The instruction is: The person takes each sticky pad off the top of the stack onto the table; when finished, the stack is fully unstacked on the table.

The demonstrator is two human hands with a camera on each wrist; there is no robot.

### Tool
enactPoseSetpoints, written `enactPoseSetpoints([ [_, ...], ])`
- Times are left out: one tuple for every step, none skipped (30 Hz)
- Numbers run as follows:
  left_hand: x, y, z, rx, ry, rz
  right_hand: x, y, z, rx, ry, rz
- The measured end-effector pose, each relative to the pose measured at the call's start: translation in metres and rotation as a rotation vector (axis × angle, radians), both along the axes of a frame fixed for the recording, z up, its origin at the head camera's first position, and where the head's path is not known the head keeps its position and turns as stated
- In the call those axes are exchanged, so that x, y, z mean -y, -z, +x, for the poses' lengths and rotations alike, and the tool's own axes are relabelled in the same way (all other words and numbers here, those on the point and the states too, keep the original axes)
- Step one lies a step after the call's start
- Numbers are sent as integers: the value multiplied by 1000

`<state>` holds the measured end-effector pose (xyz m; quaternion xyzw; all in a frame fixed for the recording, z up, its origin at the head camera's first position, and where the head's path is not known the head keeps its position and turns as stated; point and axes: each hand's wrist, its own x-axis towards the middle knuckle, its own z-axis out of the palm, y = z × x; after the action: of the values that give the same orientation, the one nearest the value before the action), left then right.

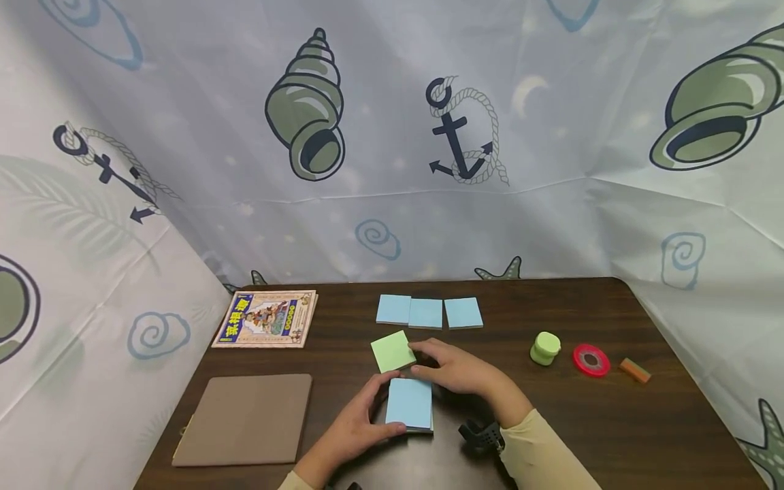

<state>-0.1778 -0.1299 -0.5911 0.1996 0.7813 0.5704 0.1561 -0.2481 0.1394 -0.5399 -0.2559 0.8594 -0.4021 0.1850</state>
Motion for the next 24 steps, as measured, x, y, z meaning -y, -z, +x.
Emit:
enactPoseSetpoints([
  [0,0,0,3,1,0,0,-1,1,0,-12,3],
  [0,0,0,2,2,1,-1,-3,1,-2,-25,7],
  [1,0,0,-1,1,-1,-1,-5,2,-4,-36,14],
  [0,0,0,-3,3,-1,-2,-7,3,-10,-47,22],
  [0,0,0,-9,2,-3,-2,-10,4,-15,-58,30],
  [0,0,-1,-14,1,-7,-2,-12,4,-21,-67,41],
  [0,1,-1,-23,1,-12,-2,-14,5,-26,-78,48],
  [0,1,-1,-30,1,-17,-2,-16,6,-34,-89,58],
  [0,1,-1,-34,3,-19,-2,-18,7,-38,-101,64],
  [0,1,-1,-35,3,-21,-2,-20,8,-40,-111,72],
  [0,1,-2,-37,3,-22,-2,-22,10,-39,-122,80],
  [0,2,-2,-40,5,-21,-1,-24,11,-39,-132,87],
  [0,2,-2,-41,6,-20,-1,-26,13,-44,-141,92],
  [0,2,-2,-39,6,-18,-1,-28,14,-52,-149,98],
  [0,2,-2,-41,4,-18,0,-30,16,-62,-157,103],
  [-1,2,-2,-42,1,-21,0,-31,18,-79,-168,108],
  [-1,1,-2,-43,-1,-23,0,-33,19,-92,-175,112],
  [-1,1,-2,-45,-2,-26,1,-35,21,-104,-182,117],
  [-1,1,-2,-39,-4,-27,1,-37,22,-114,-190,122],
  [-1,1,-2,-41,-2,-27,2,-38,24,-121,-198,128],
  [0,2,-2,-48,1,-24,3,-39,25,-126,-206,135],
  [0,3,-1,-55,7,-18,3,-40,27,-131,-212,141],
  [0,3,-1,-61,13,-10,4,-41,28,-131,-214,152],
  [0,4,-1,-68,18,-3,5,-41,29,-138,-218,163],
])
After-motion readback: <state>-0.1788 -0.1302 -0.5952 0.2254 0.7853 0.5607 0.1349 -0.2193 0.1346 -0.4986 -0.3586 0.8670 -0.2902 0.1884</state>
